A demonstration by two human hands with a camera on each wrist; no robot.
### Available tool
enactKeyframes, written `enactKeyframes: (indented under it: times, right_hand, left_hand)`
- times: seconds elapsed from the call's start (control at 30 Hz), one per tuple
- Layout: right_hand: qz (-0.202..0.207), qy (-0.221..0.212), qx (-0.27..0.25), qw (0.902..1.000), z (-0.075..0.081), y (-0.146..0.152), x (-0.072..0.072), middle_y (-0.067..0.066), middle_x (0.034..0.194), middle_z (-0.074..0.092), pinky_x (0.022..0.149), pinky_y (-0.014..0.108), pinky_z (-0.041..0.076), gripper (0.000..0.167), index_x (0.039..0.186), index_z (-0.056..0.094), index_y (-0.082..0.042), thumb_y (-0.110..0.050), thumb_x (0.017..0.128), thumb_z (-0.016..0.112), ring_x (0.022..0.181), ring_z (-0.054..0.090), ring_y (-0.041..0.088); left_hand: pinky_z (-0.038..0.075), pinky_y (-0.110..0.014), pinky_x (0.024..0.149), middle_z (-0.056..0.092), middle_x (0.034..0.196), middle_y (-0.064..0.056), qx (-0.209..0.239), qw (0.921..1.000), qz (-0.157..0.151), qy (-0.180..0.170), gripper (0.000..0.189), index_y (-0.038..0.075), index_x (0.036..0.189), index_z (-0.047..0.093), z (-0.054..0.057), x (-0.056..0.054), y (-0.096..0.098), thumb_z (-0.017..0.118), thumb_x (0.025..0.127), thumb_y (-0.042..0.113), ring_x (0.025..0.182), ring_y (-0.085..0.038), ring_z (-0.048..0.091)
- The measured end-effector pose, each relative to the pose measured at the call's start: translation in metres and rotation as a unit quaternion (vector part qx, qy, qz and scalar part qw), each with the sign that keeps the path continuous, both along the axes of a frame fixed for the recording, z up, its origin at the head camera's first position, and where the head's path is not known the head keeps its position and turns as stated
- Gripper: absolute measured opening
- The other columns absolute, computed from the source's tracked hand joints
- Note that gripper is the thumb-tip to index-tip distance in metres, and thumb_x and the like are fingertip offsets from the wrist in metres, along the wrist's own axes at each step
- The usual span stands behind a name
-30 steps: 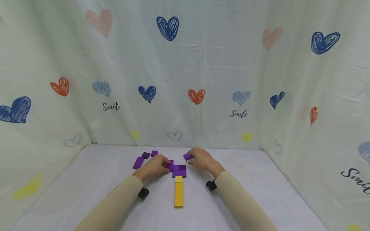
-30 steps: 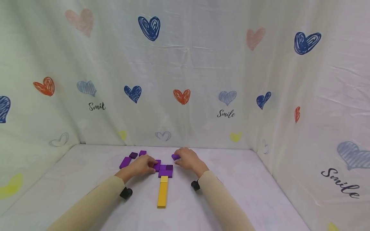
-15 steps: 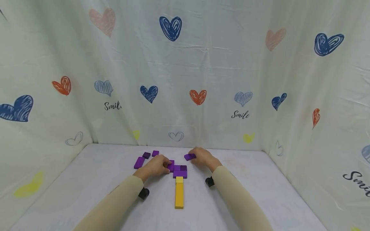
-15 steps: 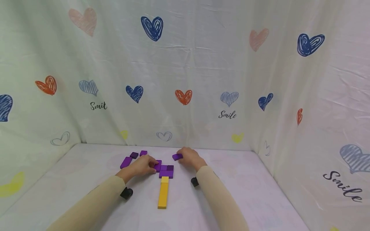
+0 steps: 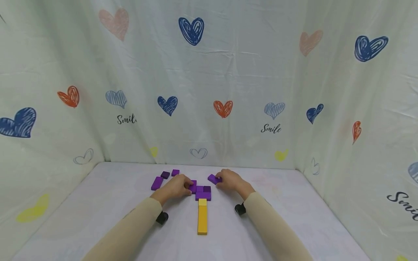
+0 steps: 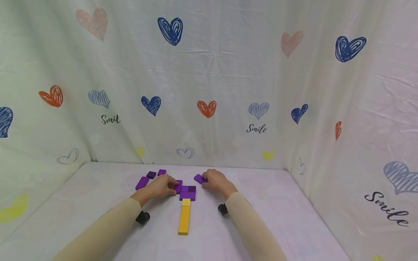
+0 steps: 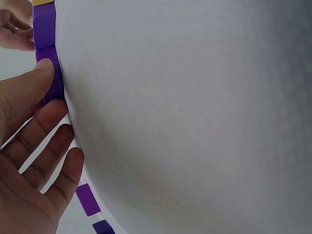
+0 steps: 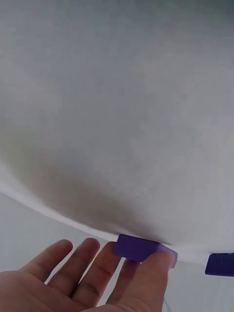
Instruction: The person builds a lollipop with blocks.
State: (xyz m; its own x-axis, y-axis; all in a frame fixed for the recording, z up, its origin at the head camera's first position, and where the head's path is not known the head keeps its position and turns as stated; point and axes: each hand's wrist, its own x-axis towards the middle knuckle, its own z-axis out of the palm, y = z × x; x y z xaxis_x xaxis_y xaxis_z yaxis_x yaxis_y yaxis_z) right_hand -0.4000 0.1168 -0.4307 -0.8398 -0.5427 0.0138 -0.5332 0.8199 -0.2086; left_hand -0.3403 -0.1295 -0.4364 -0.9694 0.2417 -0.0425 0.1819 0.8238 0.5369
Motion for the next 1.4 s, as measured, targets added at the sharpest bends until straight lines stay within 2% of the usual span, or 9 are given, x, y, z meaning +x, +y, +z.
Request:
enactKeyframes:
  times: [0.13, 0.2, 0.3, 0.43, 0.5, 0.57, 0.7, 0.97, 1.4]
  right_hand:
    - [0.035, 0.006, 0.005, 0.9994, 0.003, 0.0, 0.005, -0.002, 0.083, 0.061, 0.074, 0.032, 0.047, 0.018, 0.096, 0.07, -0.009, -0.022, 0.083, 0.073, 0.077, 0.051, 0.014]
    - [0.042, 0.004, 0.006, 0.9991, 0.005, 0.0, 0.008, -0.003, 0.079, 0.059, 0.071, 0.031, 0.046, 0.014, 0.092, 0.07, -0.011, -0.021, 0.082, 0.073, 0.074, 0.05, 0.014]
    - [0.029, -0.011, 0.001, 0.9995, 0.007, -0.002, 0.012, -0.004, 0.094, 0.061, 0.082, 0.032, 0.048, 0.026, 0.106, 0.07, -0.013, -0.023, 0.082, 0.075, 0.085, 0.054, 0.014]
    - [0.01, -0.045, -0.012, 0.9989, 0.006, -0.005, 0.013, 0.001, 0.128, 0.056, 0.102, 0.04, 0.041, 0.042, 0.124, 0.063, -0.018, -0.024, 0.084, 0.072, 0.116, 0.052, 0.02]
    - [0.009, -0.064, -0.012, 0.9978, 0.006, -0.007, 0.013, 0.001, 0.139, 0.05, 0.105, 0.043, 0.037, 0.044, 0.128, 0.06, -0.021, -0.022, 0.085, 0.069, 0.126, 0.046, 0.023]
    - [0.008, -0.081, -0.012, 0.9966, 0.005, -0.008, 0.013, 0.0, 0.142, 0.048, 0.106, 0.045, 0.036, 0.046, 0.13, 0.059, -0.022, -0.02, 0.085, 0.067, 0.128, 0.045, 0.024]
    - [0.002, -0.09, -0.017, 0.9958, 0.007, -0.007, 0.014, 0.0, 0.136, 0.054, 0.105, 0.045, 0.038, 0.044, 0.129, 0.061, -0.021, -0.019, 0.086, 0.067, 0.124, 0.048, 0.023]
    - [0.004, -0.085, -0.04, 0.9956, 0.008, 0.0, 0.017, 0.0, 0.123, 0.061, 0.102, 0.043, 0.041, 0.04, 0.12, 0.065, -0.016, -0.025, 0.082, 0.075, 0.117, 0.052, 0.022]
    - [0.009, -0.086, -0.042, 0.9954, 0.005, 0.001, 0.018, -0.004, 0.122, 0.061, 0.102, 0.042, 0.04, 0.043, 0.121, 0.065, -0.019, -0.03, 0.08, 0.077, 0.116, 0.052, 0.02]
  left_hand:
    - [0.05, -0.03, 0.074, 0.061, 0.089, 0.002, 0.0, 1.0, 0.0, 0.0, 0.041, 0.01, 0.119, 0.067, 0.001, 0.0, 0.0, 0.078, 0.08, 0.014, 0.08, -0.016, 0.052]
    - [0.05, -0.03, 0.074, 0.061, 0.089, 0.002, 0.0, 1.0, 0.001, 0.0, 0.041, 0.01, 0.119, 0.067, 0.001, 0.001, 0.001, 0.078, 0.08, 0.014, 0.08, -0.017, 0.052]
    - [0.05, -0.03, 0.075, 0.061, 0.089, 0.002, 0.002, 1.0, 0.005, -0.002, 0.041, 0.011, 0.119, 0.068, 0.001, 0.001, 0.002, 0.078, 0.08, 0.015, 0.08, -0.017, 0.052]
    - [0.05, -0.031, 0.075, 0.061, 0.089, 0.002, 0.004, 0.9999, 0.012, -0.004, 0.041, 0.011, 0.119, 0.068, 0.001, 0.001, 0.002, 0.078, 0.08, 0.014, 0.081, -0.017, 0.053]
    - [0.05, -0.031, 0.076, 0.061, 0.089, 0.002, 0.005, 0.9999, 0.012, -0.007, 0.041, 0.011, 0.119, 0.068, 0.001, 0.002, 0.002, 0.078, 0.079, 0.014, 0.081, -0.017, 0.053]
    - [0.05, -0.031, 0.076, 0.061, 0.089, 0.001, 0.004, 0.9999, 0.01, -0.007, 0.04, 0.011, 0.119, 0.068, 0.001, 0.003, 0.002, 0.078, 0.08, 0.014, 0.081, -0.017, 0.053]
    - [0.05, -0.031, 0.078, 0.061, 0.092, 0.001, 0.0, 1.0, 0.007, -0.003, 0.04, 0.011, 0.119, 0.068, 0.001, 0.003, 0.002, 0.077, 0.08, 0.015, 0.082, -0.016, 0.052]
    - [0.05, -0.031, 0.078, 0.062, 0.093, 0.001, -0.004, 1.0, 0.007, 0.0, 0.04, 0.011, 0.118, 0.068, 0.003, 0.002, 0.002, 0.078, 0.08, 0.014, 0.082, -0.016, 0.052]
    - [0.048, -0.029, 0.072, 0.058, 0.087, 0.002, -0.001, 0.9999, 0.014, -0.003, 0.04, 0.012, 0.119, 0.068, 0.002, 0.005, 0.003, 0.078, 0.08, 0.015, 0.08, -0.017, 0.051]
